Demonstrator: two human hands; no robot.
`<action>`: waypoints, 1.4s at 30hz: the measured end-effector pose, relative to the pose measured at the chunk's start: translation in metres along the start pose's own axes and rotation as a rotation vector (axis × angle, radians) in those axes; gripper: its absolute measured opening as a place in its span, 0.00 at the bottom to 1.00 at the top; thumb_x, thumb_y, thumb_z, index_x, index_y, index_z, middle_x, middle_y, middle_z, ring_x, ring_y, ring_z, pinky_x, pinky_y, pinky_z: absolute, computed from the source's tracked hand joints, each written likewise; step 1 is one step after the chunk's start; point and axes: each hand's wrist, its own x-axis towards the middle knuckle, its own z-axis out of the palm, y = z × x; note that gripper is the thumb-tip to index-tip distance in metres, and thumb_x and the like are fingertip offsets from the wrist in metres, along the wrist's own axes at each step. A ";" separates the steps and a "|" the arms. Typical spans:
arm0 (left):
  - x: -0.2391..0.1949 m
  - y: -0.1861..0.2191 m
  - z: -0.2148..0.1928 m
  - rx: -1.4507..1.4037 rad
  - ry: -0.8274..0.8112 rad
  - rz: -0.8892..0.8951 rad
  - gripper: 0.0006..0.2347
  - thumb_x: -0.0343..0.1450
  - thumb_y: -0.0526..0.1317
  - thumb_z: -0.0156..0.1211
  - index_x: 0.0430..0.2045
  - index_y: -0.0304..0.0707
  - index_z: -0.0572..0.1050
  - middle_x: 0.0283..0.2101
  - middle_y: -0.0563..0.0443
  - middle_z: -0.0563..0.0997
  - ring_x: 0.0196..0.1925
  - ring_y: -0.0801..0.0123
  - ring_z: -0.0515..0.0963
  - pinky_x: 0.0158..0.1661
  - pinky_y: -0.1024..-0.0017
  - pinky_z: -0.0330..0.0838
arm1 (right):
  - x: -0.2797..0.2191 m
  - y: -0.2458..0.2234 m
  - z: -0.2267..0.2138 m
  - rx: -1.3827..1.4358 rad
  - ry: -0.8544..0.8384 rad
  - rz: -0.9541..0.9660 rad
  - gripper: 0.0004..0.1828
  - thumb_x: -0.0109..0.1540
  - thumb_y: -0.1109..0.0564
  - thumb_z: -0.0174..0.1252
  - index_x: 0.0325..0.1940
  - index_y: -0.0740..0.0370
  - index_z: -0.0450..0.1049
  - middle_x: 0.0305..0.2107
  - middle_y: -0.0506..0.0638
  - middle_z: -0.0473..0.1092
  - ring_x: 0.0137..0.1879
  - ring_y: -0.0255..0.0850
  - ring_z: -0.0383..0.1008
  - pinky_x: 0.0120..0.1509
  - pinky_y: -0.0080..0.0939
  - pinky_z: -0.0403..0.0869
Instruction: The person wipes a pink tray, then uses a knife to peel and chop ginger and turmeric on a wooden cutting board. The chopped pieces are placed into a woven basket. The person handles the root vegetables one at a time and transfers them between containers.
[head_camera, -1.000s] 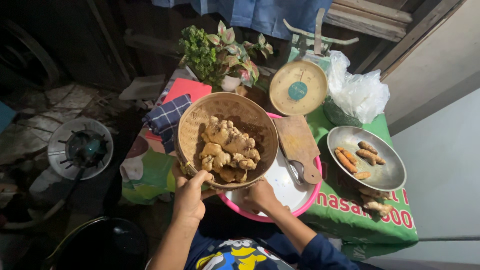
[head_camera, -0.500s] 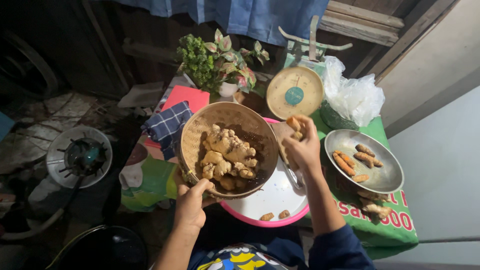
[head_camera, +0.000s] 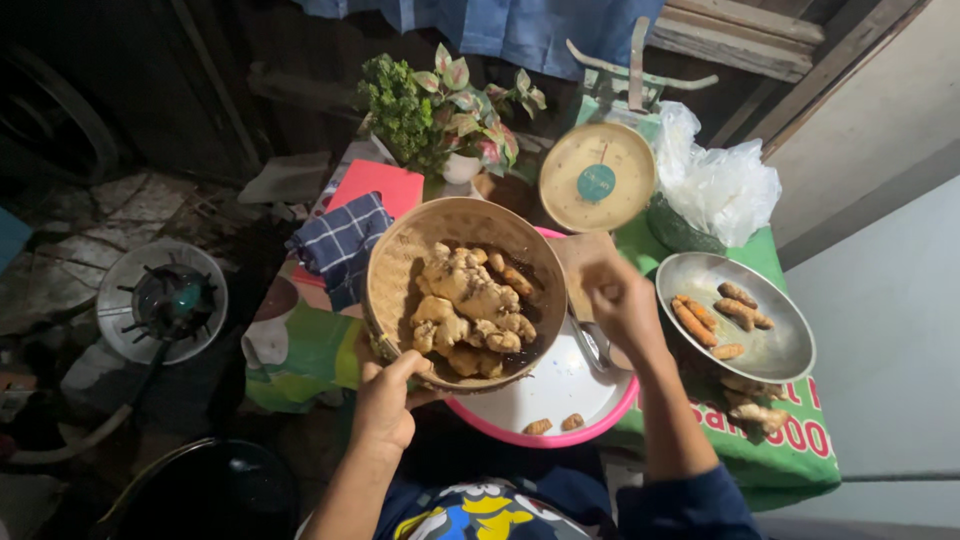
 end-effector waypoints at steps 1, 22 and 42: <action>0.001 0.001 0.000 -0.005 -0.005 0.009 0.29 0.61 0.31 0.57 0.60 0.45 0.63 0.49 0.45 0.77 0.42 0.60 0.81 0.28 0.58 0.84 | -0.011 0.016 -0.004 -0.127 -0.149 0.031 0.12 0.59 0.65 0.57 0.44 0.58 0.79 0.34 0.53 0.78 0.40 0.44 0.81 0.46 0.43 0.78; -0.007 0.008 0.012 0.054 0.035 -0.005 0.37 0.58 0.31 0.57 0.65 0.58 0.54 0.52 0.46 0.74 0.46 0.58 0.81 0.29 0.55 0.83 | -0.080 0.068 0.065 -0.179 -0.737 0.052 0.13 0.51 0.58 0.69 0.38 0.58 0.81 0.35 0.54 0.77 0.43 0.44 0.78 0.47 0.44 0.76; 0.013 -0.022 0.001 0.029 -0.101 -0.038 0.22 0.60 0.31 0.59 0.51 0.37 0.74 0.44 0.47 0.79 0.42 0.60 0.81 0.31 0.57 0.83 | -0.050 0.011 0.022 1.181 -0.309 0.739 0.40 0.60 0.44 0.60 0.72 0.62 0.60 0.58 0.57 0.73 0.62 0.50 0.75 0.63 0.53 0.75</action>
